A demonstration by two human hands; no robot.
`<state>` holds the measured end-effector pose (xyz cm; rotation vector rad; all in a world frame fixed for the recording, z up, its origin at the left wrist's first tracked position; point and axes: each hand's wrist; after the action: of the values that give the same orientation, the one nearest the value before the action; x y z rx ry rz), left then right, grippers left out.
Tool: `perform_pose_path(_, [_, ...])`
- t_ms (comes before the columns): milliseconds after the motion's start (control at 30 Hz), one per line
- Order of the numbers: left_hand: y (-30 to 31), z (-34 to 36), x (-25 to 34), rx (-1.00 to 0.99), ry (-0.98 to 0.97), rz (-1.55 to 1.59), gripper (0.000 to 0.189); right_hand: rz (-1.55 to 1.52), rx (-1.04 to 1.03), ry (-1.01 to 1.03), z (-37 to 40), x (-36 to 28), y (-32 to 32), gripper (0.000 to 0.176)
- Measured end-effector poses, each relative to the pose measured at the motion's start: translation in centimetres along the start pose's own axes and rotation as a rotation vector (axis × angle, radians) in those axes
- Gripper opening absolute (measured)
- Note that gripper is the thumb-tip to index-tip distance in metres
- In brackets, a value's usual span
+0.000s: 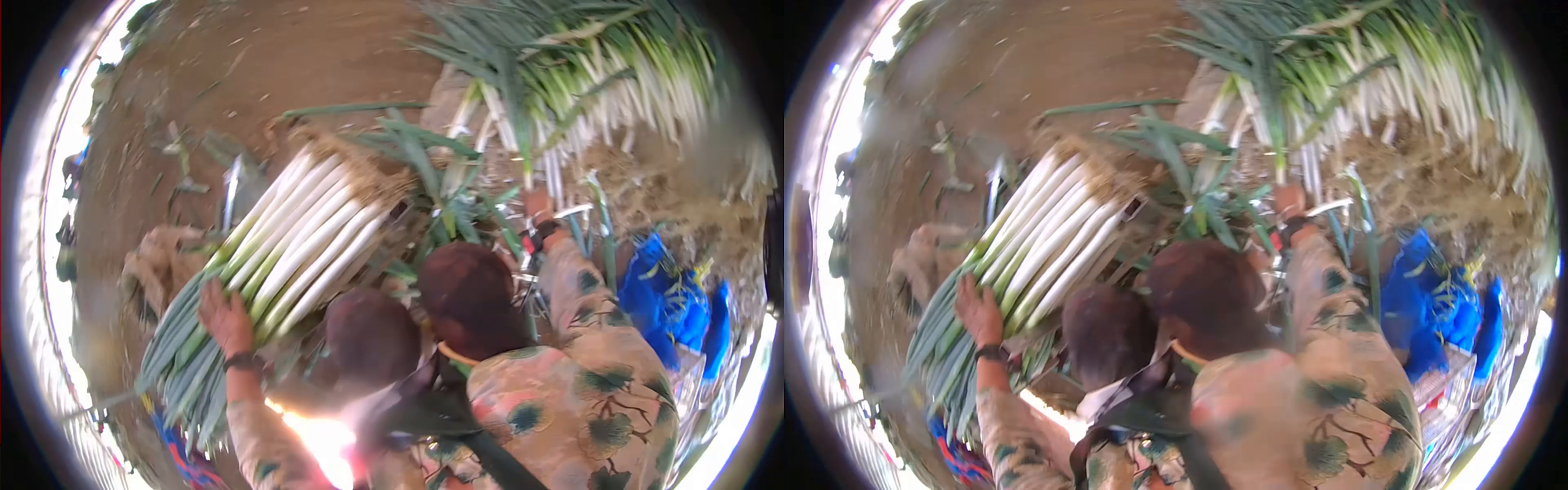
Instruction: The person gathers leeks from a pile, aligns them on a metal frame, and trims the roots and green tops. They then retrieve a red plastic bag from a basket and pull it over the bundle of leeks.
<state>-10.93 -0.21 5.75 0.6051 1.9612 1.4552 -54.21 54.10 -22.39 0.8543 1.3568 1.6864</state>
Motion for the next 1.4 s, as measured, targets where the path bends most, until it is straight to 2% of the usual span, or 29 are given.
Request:
perform_pose_path(67, [-0.3,-0.2,-0.5,0.014,-0.004,0.047,0.049,0.072,0.167,0.009,-4.6,0.4,1.0,0.023])
perform_pose_path(100, [0.0,-0.4,-0.5,0.001,0.013,0.089,0.048,-0.474,0.097,-0.196,-4.2,-2.0,5.7,0.027])
perform_pose_path(133, [0.8,-0.6,-0.6,-0.016,-0.006,0.113,0.047,-1.004,0.151,-0.436,-3.7,-4.7,11.0,0.031])
perform_pose_path(233, [3.2,-1.0,-0.8,-0.044,-0.069,0.184,0.04,-1.607,-0.113,-0.304,1.1,-10.0,20.9,0.032])
perform_pose_path(333, [0.8,-1.1,-1.5,0.146,-0.103,0.247,0.032,-1.455,-0.184,-0.108,6.7,-15.7,28.4,0.035])
perform_pose_path(433, [0.4,-1.0,-1.3,0.259,-0.109,0.338,0.027,-1.1,0.039,0.252,8.2,-22.1,32.4,0.041])
perform_pose_path(500, [0.9,-0.8,-0.9,0.274,-0.097,0.319,0.026,-0.908,0.343,0.682,7.9,-26.8,33.7,0.042])
perform_pose_path(567, [1.1,-0.7,-0.7,0.299,-0.09,0.297,0.027,-0.858,0.433,0.906,8.8,-33.2,36.6,0.037])
perform_pose_path(633, [0.9,-0.6,-0.6,0.326,-0.097,0.28,0.028,-0.703,0.264,0.892,10.5,-39.2,39.2,0.03])
perform_pose_path(700, [1.1,-0.3,-0.4,0.301,-0.072,0.224,0.03,-0.582,0.443,1.012,8.5,-45.6,37.0,0.029])
perform_pose_path(767, [1.9,-0.1,0.0,0.274,-0.035,0.158,0.031,-0.466,0.401,0.984,7.9,-50.4,35.7,0.025])
perform_pose_path(800, [1.8,-0.1,0.0,0.315,-0.035,0.124,0.031,-0.457,0.405,1.016,7.6,-52.1,34.8,0.024])
perform_pose_path(867, [2.0,0.0,0.2,0.265,-0.015,0.134,0.031,-0.444,0.405,1.079,7.0,-54.6,32.9,0.024])
perform_pose_path(1000, [2.0,-0.2,0.3,0.263,-0.048,0.143,0.031,-0.501,0.341,1.093,5.8,-54.9,31.1,0.023])
perform_pose_path(1100, [2.3,-0.2,0.4,0.278,-0.06,0.128,0.03,-0.53,0.201,1.099,4.0,-52.7,30.8,0.029])
perform_pose_path(1133, [2.5,-0.1,0.6,0.287,-0.064,0.12,0.03,-0.489,0.154,1.038,3.3,-51.7,30.6,0.027])
perform_pose_path(1233, [2.8,0.0,0.8,0.249,-0.053,0.101,0.027,-0.533,0.185,1.086,1.9,-50.2,28.7,0.026])
perform_pose_path(1333, [1.9,-0.2,0.2,0.428,-0.143,0.166,0.031,-0.563,0.27,1.093,1.7,-50.1,27.8,0.026])
perform_pose_path(1400, [1.3,-0.6,0.1,0.362,-0.111,0.192,0.039,-0.588,0.363,1.119,1.1,-50.4,27.3,0.026])
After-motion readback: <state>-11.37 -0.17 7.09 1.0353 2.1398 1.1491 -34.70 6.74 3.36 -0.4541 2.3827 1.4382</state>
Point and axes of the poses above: each hand's wrist, its own z-axis away from the middle knuckle, its own y-axis out of the back of the hand, x = y × z, and after that the axes turned 2 degrees about -z, right-handed
